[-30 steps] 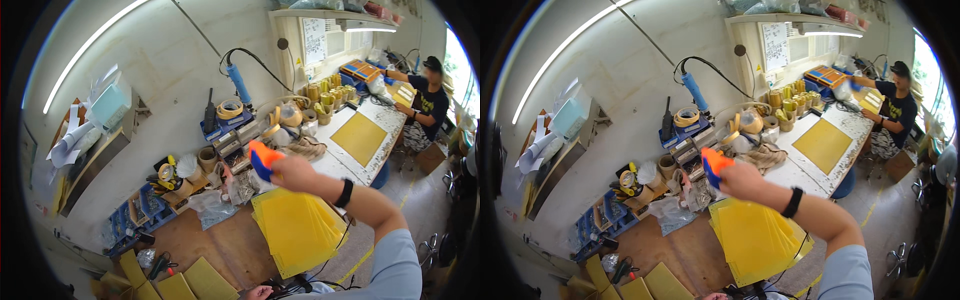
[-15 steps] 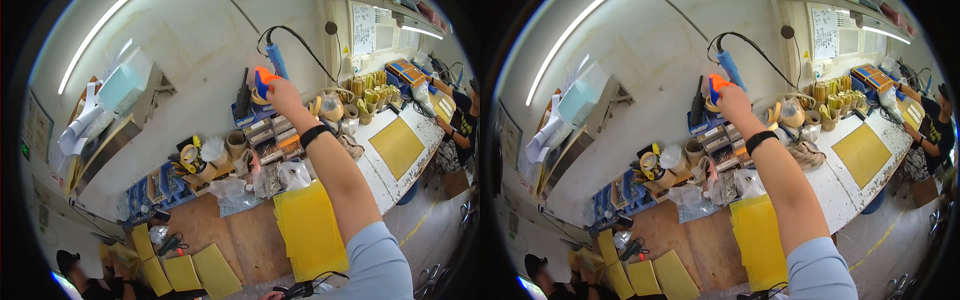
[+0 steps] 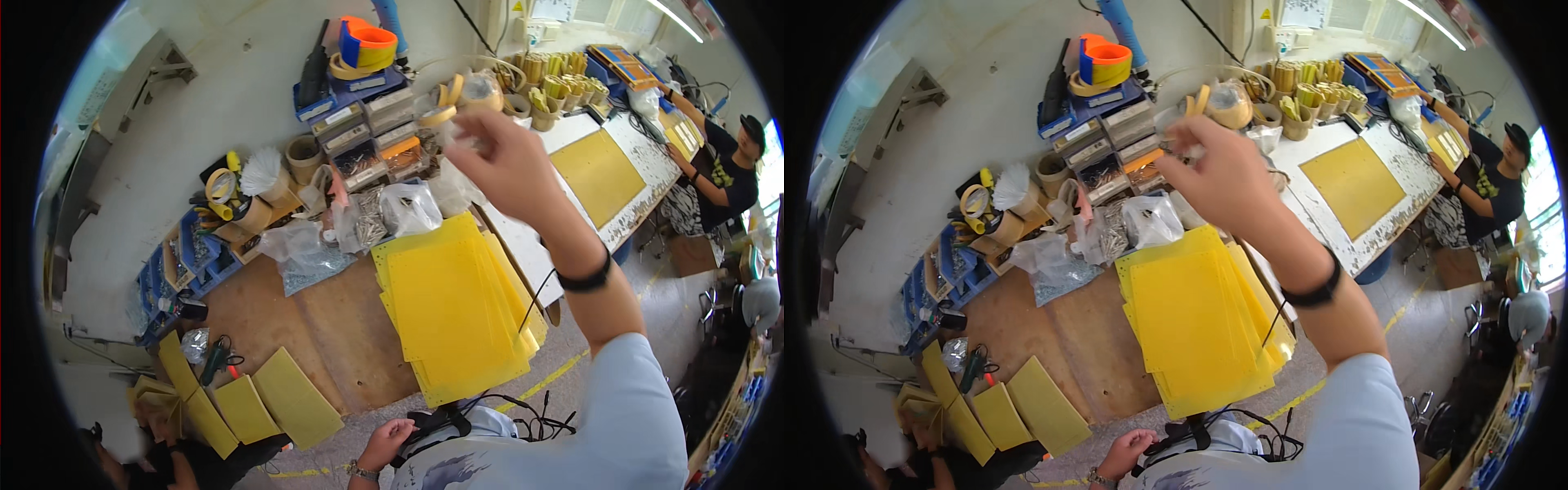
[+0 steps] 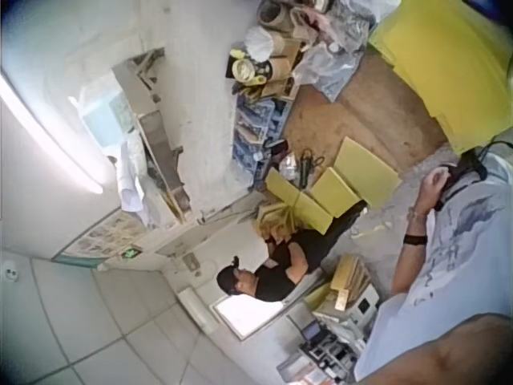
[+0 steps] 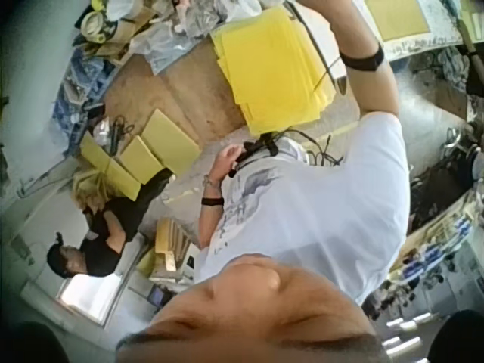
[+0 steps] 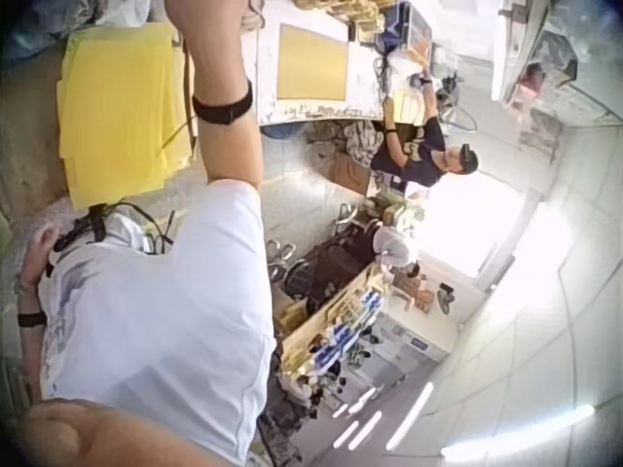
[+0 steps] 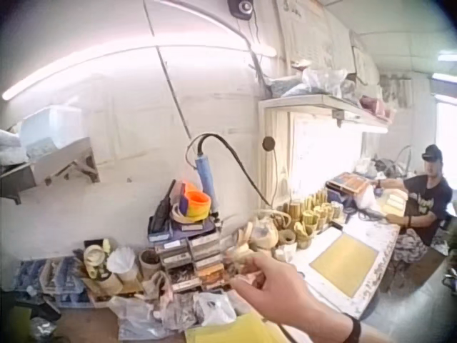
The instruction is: The recorder is seen walking through a fabrication floor, picking up a board with wires and placing it on a workbench to perform assembly or quality control.
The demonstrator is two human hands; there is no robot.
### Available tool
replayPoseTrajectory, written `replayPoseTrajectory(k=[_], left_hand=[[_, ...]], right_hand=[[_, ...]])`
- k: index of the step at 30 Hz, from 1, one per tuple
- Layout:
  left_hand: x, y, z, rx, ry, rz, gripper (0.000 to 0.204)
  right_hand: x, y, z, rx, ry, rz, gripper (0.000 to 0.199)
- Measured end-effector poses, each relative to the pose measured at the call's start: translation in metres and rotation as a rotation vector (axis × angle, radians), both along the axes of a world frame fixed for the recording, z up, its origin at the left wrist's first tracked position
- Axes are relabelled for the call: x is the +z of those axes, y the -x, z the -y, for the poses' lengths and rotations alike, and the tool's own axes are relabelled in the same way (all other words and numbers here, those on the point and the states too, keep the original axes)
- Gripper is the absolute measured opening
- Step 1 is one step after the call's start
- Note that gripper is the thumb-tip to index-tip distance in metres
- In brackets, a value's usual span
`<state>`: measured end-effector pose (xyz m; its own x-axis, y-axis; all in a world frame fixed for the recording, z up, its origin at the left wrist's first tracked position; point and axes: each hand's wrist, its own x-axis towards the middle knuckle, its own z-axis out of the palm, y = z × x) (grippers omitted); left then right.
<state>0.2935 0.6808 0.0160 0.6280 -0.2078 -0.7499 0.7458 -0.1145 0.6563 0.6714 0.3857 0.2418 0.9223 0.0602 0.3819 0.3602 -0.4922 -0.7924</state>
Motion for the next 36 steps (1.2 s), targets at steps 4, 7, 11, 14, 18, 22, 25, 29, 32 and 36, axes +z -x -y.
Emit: replayPoseTrajectory(k=[4, 7, 11, 14, 18, 22, 25, 29, 32, 36], left_hand=[[-0.015, 0.0, 0.0, -0.134, 0.036, 0.025, 0.033], [-0.021, -0.008, 0.009, -0.307, 0.019, 0.085, 0.037], [-0.03, -0.013, 0.021, -0.496, 0.084, 0.089, 0.042], [-0.035, -0.01, 0.025, -0.566, 0.164, 0.112, 0.041], [-0.067, 0.006, 0.025, -0.513, 0.115, 0.283, 0.031], [-0.074, -0.008, 0.008, -0.411, 0.086, 0.44, 0.029], [-0.051, -0.033, 0.006, -0.102, -0.053, 0.5, 0.031], [-0.033, -0.055, 0.022, 0.058, -0.216, 0.456, 0.051], [-0.024, -0.074, 0.049, 0.155, -0.284, 0.386, 0.066], [-0.037, -0.098, 0.089, 0.339, -0.261, 0.288, 0.063]], right_hand=[[-0.005, 0.096, 0.072, -0.011, 0.396, -0.32, 0.044], [-0.013, 0.166, 0.117, -0.071, 0.681, -0.569, 0.053], [-0.006, 0.246, 0.141, -0.209, 0.765, -0.738, 0.056], [-0.004, 0.3, 0.156, -0.318, 0.734, -0.764, 0.056], [-0.048, 0.352, 0.173, -0.229, 0.487, -0.877, 0.054], [-0.166, 0.384, 0.173, -0.172, 0.453, -0.932, 0.056], [-0.219, 0.382, 0.155, -0.206, 0.369, -0.917, 0.066], [-0.244, 0.34, 0.139, -0.3, 0.181, -0.771, 0.078], [-0.244, 0.307, 0.135, -0.366, 0.016, -0.786, 0.081], [-0.256, 0.278, 0.142, -0.319, -0.179, -0.927, 0.094]])
